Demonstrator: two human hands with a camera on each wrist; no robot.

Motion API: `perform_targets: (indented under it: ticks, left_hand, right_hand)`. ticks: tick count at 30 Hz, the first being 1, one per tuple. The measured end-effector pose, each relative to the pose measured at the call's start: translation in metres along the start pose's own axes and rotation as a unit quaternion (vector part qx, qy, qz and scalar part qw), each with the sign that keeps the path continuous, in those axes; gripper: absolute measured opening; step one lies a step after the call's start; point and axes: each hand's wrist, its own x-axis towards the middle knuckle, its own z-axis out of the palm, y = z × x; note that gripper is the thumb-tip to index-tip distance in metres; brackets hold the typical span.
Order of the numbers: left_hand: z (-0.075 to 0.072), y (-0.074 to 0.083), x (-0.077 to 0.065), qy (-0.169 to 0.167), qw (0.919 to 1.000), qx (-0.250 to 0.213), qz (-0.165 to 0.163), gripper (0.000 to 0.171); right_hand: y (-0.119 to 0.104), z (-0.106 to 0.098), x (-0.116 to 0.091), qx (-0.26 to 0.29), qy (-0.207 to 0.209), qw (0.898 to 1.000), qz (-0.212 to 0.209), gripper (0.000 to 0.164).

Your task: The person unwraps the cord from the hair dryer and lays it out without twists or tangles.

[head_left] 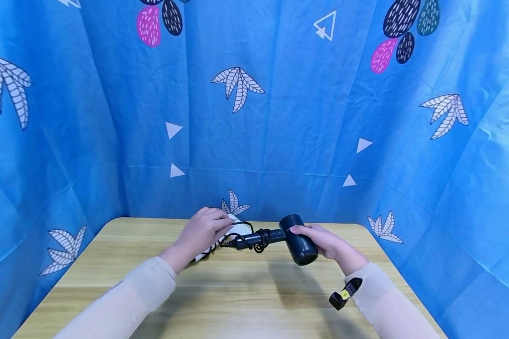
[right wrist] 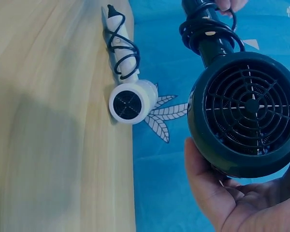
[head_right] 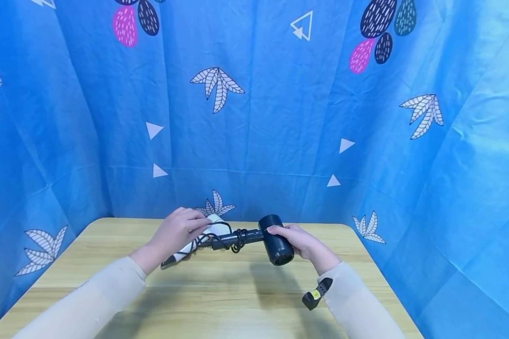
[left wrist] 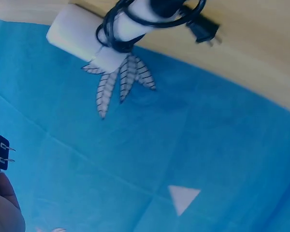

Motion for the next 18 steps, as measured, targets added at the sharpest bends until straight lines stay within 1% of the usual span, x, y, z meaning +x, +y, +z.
perform_targets:
  ticks: [4, 12, 15, 18]
  left_hand:
    - [0.003, -0.004, -0.009, 0.002, 0.9996, -0.015, -0.024, 0.017]
    - [0.007, -0.006, -0.016, 0.000, 0.9985, -0.037, -0.040, 0.019]
    - [0.010, -0.006, -0.019, -0.004, 0.9975, -0.043, -0.057, 0.018]
    - [0.012, -0.006, -0.023, -0.015, 0.9957, -0.046, -0.079, 0.015]
  right_hand:
    - [0.001, 0.001, 0.000, 0.002, -0.009, 1.000, 0.000, 0.074]
    - [0.002, -0.002, -0.001, 0.003, -0.016, 1.000, 0.000, 0.071]
    - [0.002, -0.003, -0.002, 0.000, -0.020, 1.000, -0.001, 0.072]
    - [0.002, -0.004, -0.002, -0.001, -0.019, 1.000, 0.000, 0.073]
